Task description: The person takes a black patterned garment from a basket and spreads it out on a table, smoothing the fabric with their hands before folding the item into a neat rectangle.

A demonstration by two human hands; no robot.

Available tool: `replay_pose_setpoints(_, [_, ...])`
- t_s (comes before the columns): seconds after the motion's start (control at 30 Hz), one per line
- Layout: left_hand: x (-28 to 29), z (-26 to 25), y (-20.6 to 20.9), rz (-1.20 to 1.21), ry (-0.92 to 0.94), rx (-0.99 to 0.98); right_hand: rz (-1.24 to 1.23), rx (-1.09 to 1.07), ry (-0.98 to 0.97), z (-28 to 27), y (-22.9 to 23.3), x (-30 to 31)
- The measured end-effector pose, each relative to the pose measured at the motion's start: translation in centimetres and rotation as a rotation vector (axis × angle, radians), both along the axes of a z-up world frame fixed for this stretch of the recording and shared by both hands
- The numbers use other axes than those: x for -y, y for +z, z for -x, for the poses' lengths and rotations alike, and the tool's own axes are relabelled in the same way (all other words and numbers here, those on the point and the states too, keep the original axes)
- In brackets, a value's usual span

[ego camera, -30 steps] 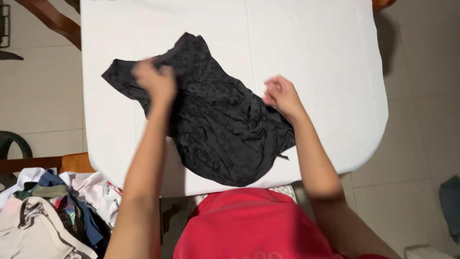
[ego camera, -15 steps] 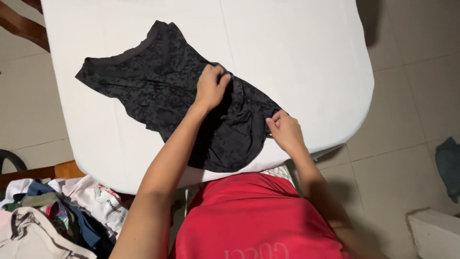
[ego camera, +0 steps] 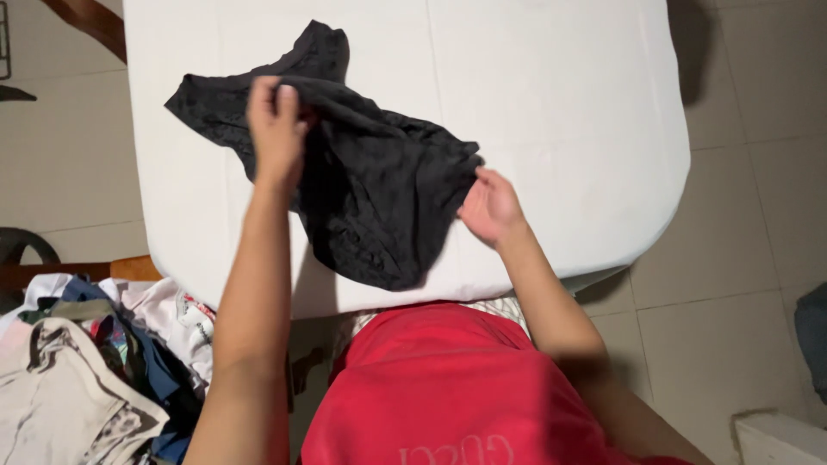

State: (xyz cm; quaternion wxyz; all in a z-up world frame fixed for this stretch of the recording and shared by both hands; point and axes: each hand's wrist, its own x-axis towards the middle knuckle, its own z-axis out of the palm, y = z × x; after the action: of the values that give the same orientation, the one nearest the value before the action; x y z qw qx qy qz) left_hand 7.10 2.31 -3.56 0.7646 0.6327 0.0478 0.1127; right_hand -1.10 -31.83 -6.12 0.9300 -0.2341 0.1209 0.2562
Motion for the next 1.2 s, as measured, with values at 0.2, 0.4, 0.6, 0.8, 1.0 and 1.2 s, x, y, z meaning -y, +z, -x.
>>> replay_pose_setpoints(0.2, [-6.2, 2.3, 1.3, 0.101, 0.227, 0.065, -0.058, -0.062, -0.001, -2.3, -2.5, 0.6])
replay_pose_setpoints(0.4, [-7.0, 4.6, -0.2, 0.121, 0.353, -0.078, -0.181, -0.096, -0.032, -0.8, -3.1, -0.7])
replay_pose_setpoints(0.6, [-6.5, 7.2, -1.0, 0.122, 0.263, -0.295, -0.094, -0.013, 0.022, 0.6, 0.7, -2.0])
replay_pose_setpoints(0.8, [-6.7, 8.3, -0.9, 0.107, 0.196, -0.299, -0.131, 0.104, 0.131, 0.7, 0.1, -0.4])
replay_pose_setpoints(1.0, [-6.4, 8.2, -0.5, 0.15, 0.174, -0.225, 0.296, 0.085, 0.251, 0.8, -0.4, -0.5])
replay_pose_setpoints(1.2, [-6.0, 8.0, 0.2, 0.164, 0.168, -0.196, 0.503, 0.052, 0.314, 1.1, 0.1, -2.0])
